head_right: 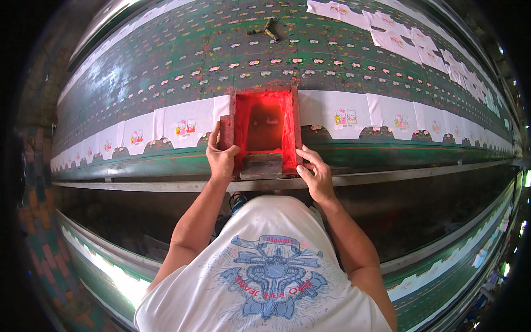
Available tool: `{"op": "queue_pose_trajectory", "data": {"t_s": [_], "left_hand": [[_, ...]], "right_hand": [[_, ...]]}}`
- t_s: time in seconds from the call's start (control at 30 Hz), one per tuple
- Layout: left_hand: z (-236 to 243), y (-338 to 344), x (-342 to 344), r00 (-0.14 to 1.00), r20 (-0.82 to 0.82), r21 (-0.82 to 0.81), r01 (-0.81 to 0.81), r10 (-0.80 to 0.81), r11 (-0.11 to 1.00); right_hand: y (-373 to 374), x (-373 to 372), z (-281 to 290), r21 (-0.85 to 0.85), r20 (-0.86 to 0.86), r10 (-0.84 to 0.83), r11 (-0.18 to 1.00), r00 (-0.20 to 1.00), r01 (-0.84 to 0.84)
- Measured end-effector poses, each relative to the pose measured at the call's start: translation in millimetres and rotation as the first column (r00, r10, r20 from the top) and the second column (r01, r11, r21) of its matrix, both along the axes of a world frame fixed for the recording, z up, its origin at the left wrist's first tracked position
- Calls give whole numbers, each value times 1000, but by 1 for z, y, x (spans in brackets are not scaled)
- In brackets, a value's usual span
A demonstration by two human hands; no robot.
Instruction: The person uses a red rectangular block to press a design onto white fabric pieces laid out on a long green table. The person repeatedly lifts the block, repositions it, and presses it down on successive fabric sections along the table.
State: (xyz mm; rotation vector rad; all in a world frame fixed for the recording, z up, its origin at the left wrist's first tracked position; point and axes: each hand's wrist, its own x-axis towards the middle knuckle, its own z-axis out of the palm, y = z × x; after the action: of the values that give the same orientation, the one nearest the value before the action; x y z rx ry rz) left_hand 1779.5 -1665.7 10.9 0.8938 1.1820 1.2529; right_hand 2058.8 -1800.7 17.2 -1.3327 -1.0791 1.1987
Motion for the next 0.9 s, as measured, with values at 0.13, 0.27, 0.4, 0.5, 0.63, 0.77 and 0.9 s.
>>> {"op": "queue_pose_trajectory", "data": {"t_s": [0.13, 0.27, 0.4, 0.5, 0.63, 0.77, 0.9], "left_hand": [[-1, -1, -1, 999, -34, 7, 20, -20, 1000], [-3, -1, -1, 999, -26, 11, 19, -19, 1000], [0, -1, -2, 1000, -17, -14, 13, -14, 1000], [0, -2, -5, 1000, -9, -34, 9, -9, 999], [4, 1, -2, 999, 25, -28, 20, -19, 999], [0, -2, -7, 999, -29, -23, 21, -22, 1000], [1, 0, -6, 999, -35, 18, 23, -22, 1000]], "right_hand": [[-1, -2, -9, -7, 17, -54, 998, 998, 54], [7, -11, 13, 27, 283, -121, 993, 951, 118], [15, -16, 37, 333, 597, -163, 941, 785, -58], [20, -28, 57, 336, 581, -14, 915, 813, -225], [25, -42, 54, 281, 733, 132, 834, 667, -475], [34, -55, 51, 196, 903, 109, 756, 416, -624], [49, -63, 52, 134, 944, 91, 775, 318, -618]]}}
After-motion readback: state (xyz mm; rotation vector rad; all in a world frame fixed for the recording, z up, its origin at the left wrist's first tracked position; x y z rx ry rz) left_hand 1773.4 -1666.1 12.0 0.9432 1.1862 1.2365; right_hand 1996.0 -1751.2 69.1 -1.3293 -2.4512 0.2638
